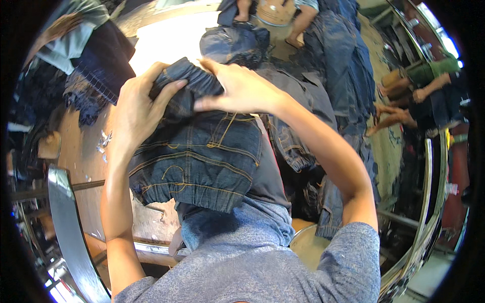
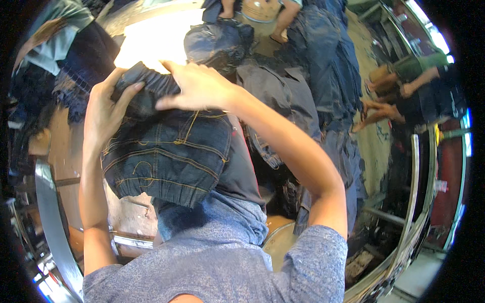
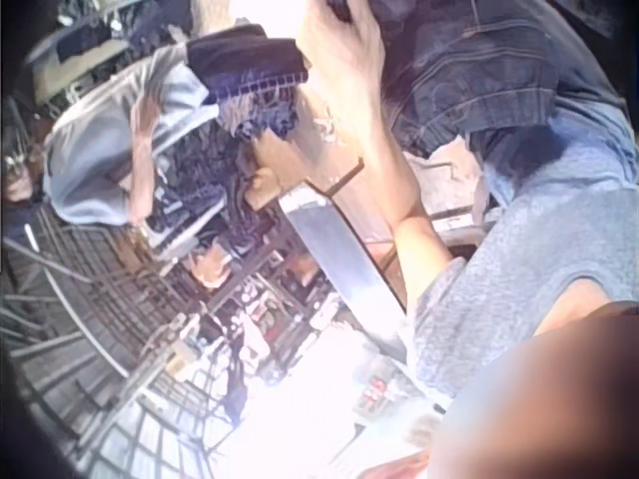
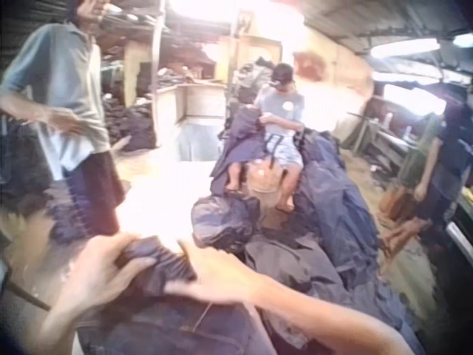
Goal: The person sits on the floor and repeatedly picks up dark denim jeans, turns them inside out, and trims loose threads and excess fabric from the hem using a small red utility knife. The person folds the hem back and forth, inspects the edges, and places the finished jeans aside.
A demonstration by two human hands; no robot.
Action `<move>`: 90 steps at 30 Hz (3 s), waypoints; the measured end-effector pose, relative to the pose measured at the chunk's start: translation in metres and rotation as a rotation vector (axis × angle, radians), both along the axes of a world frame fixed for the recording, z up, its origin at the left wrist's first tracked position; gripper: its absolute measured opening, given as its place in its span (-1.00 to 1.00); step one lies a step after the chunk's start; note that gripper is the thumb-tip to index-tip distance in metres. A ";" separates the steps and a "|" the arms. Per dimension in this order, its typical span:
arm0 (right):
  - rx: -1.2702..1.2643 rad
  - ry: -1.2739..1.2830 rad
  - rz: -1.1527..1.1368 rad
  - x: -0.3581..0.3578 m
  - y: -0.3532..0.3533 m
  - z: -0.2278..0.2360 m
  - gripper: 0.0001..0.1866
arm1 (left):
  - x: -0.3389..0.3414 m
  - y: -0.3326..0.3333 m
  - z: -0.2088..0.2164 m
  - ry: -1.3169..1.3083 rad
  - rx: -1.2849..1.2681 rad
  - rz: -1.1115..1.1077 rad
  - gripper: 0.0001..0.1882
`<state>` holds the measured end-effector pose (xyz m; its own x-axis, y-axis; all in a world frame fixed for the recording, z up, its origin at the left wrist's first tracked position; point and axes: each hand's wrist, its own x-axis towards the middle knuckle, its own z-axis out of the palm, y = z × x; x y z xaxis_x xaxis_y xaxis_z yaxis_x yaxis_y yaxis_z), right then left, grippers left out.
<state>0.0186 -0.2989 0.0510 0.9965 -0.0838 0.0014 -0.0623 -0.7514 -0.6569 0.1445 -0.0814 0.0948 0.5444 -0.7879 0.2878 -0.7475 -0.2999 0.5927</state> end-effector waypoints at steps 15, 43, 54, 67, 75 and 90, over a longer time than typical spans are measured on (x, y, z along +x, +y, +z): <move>-0.476 -0.547 -0.885 0.016 -0.276 0.125 -0.63 | -0.103 0.083 -0.058 -0.153 0.564 -0.668 0.31; 0.635 0.024 -0.139 -0.098 0.063 -0.047 -0.39 | -0.001 -0.003 -0.029 0.954 -0.276 0.216 -0.58; 1.510 -0.389 -0.339 0.003 0.162 -0.043 0.10 | 0.004 0.009 -0.001 0.947 -0.199 0.085 -0.63; 1.308 -0.327 -0.501 -0.004 0.166 -0.069 -0.39 | 0.053 0.023 0.002 0.959 -0.354 0.334 -0.24; 1.378 -0.407 -0.401 -0.017 0.075 -0.021 -0.46 | 0.058 0.006 0.074 0.746 -0.653 0.171 -0.42; 1.558 -0.250 -0.295 -0.061 0.058 -0.043 -0.41 | -0.005 0.016 0.041 0.820 -0.532 -0.028 -0.59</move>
